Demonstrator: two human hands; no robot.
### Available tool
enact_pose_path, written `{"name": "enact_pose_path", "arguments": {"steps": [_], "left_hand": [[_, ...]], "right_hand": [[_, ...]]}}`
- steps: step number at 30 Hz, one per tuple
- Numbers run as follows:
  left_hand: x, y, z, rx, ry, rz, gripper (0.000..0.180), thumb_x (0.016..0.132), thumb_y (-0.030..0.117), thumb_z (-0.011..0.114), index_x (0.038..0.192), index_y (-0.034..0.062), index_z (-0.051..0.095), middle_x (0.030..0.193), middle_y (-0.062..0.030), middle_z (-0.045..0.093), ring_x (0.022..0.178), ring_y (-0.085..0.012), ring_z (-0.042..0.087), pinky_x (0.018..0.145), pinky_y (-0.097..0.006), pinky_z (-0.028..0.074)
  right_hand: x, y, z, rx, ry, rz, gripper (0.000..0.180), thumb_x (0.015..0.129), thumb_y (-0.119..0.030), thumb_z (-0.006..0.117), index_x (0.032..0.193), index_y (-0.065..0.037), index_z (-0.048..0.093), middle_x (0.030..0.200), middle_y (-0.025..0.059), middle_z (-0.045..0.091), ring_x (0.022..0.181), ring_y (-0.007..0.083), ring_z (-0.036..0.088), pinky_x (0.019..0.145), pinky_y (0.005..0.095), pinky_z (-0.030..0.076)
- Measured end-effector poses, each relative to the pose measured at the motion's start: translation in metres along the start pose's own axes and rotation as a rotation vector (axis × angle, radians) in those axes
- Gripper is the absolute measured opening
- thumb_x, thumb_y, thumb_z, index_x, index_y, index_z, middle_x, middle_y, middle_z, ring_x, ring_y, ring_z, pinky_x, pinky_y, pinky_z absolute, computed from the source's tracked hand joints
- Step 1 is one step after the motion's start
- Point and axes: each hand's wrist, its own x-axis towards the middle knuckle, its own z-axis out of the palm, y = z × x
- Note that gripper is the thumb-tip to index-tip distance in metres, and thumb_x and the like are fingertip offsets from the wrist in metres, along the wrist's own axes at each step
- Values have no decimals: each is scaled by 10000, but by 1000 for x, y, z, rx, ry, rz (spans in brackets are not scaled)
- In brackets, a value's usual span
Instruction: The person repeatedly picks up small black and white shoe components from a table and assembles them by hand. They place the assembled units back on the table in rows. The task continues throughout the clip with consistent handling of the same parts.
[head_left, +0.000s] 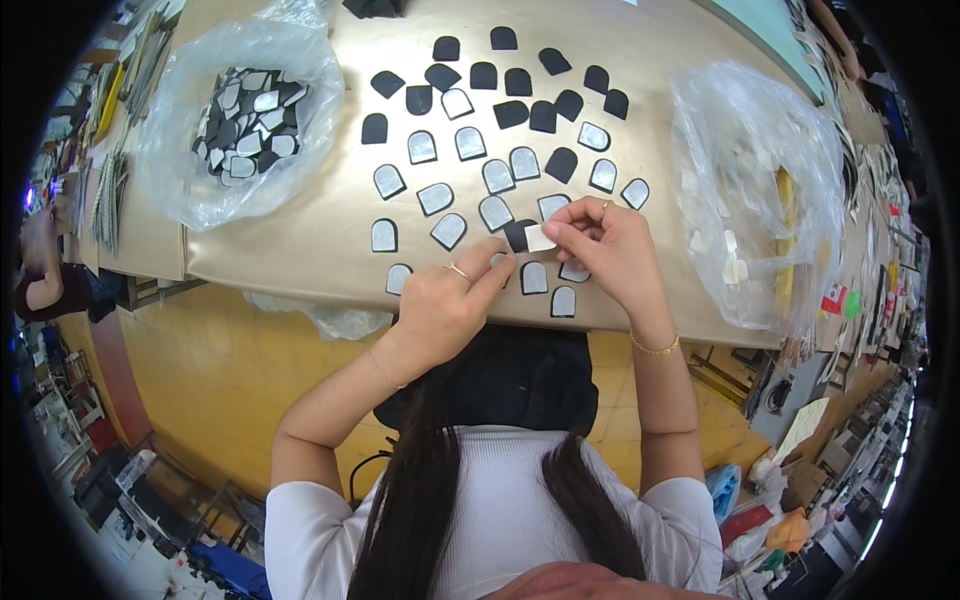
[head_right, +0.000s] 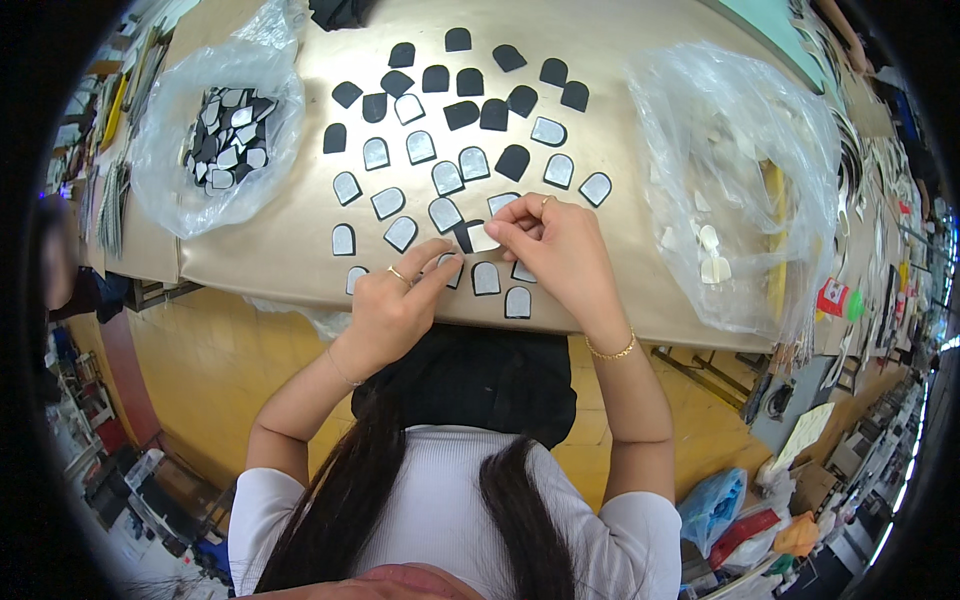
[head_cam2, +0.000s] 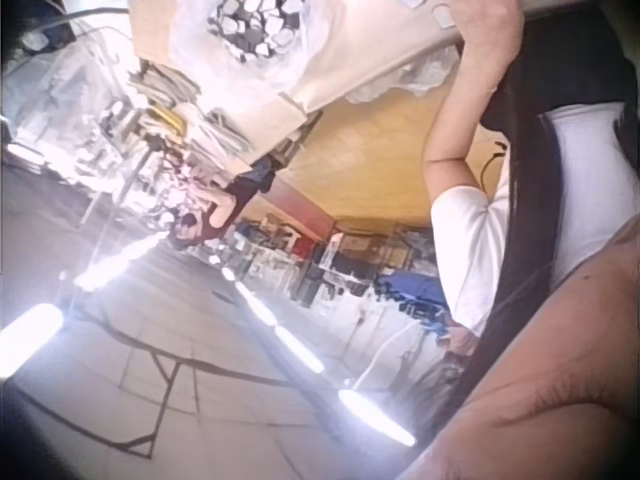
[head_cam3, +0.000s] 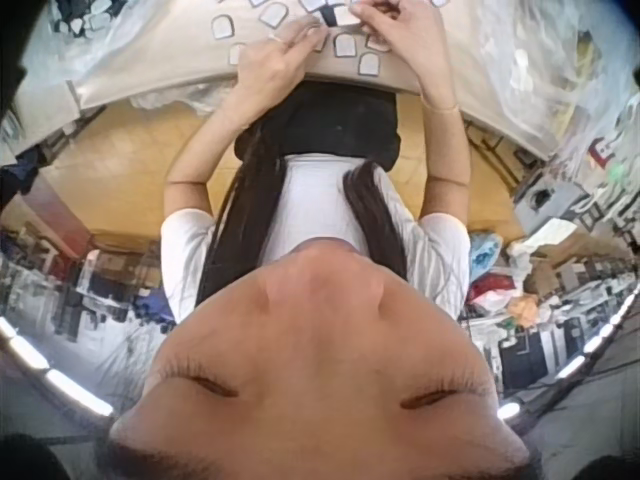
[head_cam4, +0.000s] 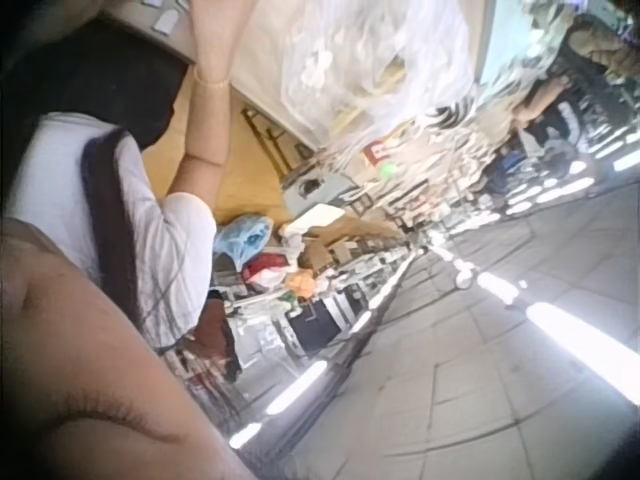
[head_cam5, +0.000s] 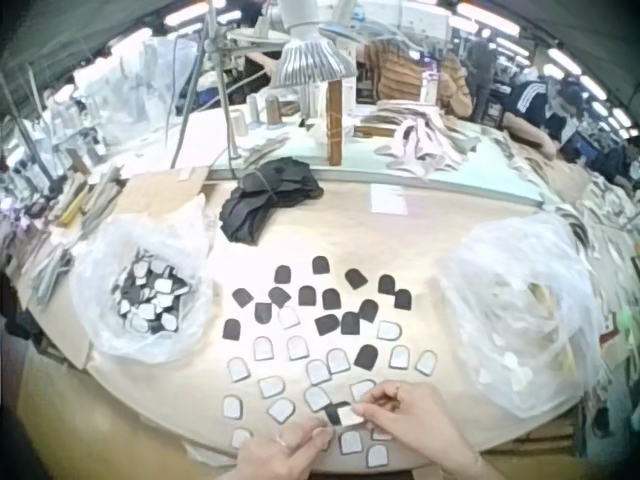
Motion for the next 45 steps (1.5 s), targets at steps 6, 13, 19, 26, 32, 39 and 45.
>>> {"name": "enact_pose_path", "arguments": {"steps": [6, 13, 19, 26, 32, 39, 45], "left_hand": [[-3, 6, 3, 32, -38, -82, 392, 738, -15, 660, 1115, 75, 715, 1089, -32, 667, 572, -194, 631, 488, -319, 493], [-3, 5, 2, 57, -92, -87, 368, 770, 38, 660, 1135, 65, 699, 1091, -48, 639, 581, -182, 634, 497, -311, 497], [-2, 5, 2, 47, -99, -104, 387, 751, 13, 673, 1131, 77, 709, 1074, -33, 648, 570, -196, 623, 492, -316, 491], [-1, 4, 2, 26, -70, -77, 410, 762, 16, 673, 1167, 70, 704, 1166, -42, 674, 594, -190, 644, 491, -311, 488], [2, 9, 0, 130, -155, -57, 408, 779, 25, 673, 1184, 69, 702, 1234, -67, 676, 639, -174, 675, 511, -296, 512], [6, 11, -2, 123, -181, -64, 416, 792, 38, 668, 1205, 73, 699, 1260, -83, 671, 626, -165, 674, 502, -287, 512], [6, 9, -3, 157, -245, -17, 437, 793, 45, 653, 1227, 70, 696, 1276, -96, 666, 626, -151, 677, 496, -285, 513]], "right_hand": [[9, -14, 9, -167, -55, 12, 181, 892, -133, 744, 925, 45, 727, 739, 79, 727, 605, 120, 700, 591, 242, 537], [16, -19, 12, -316, -68, 18, 193, 891, -157, 754, 925, 32, 733, 723, 70, 726, 604, 109, 696, 583, 239, 528], [18, -16, 11, -383, -87, 0, 201, 898, -168, 754, 937, 28, 735, 722, 57, 727, 611, 93, 695, 582, 230, 526], [13, -10, 19, -453, 2, -129, 133, 878, -143, 735, 878, -10, 736, 743, 131, 723, 616, 256, 684, 618, 348, 534], [1, 0, 29, -899, 256, -478, 186, 849, -229, 769, 918, -109, 645, 890, 50, 603, 856, 253, 588, 788, 417, 406], [-1, 18, 33, -877, 347, -470, 185, 839, -254, 770, 924, -164, 631, 922, 18, 525, 921, 230, 504, 840, 420, 301], [3, 19, 25, -808, 330, -573, 173, 829, -202, 770, 991, -170, 722, 963, 4, 554, 940, 220, 513, 855, 417, 309]]}}
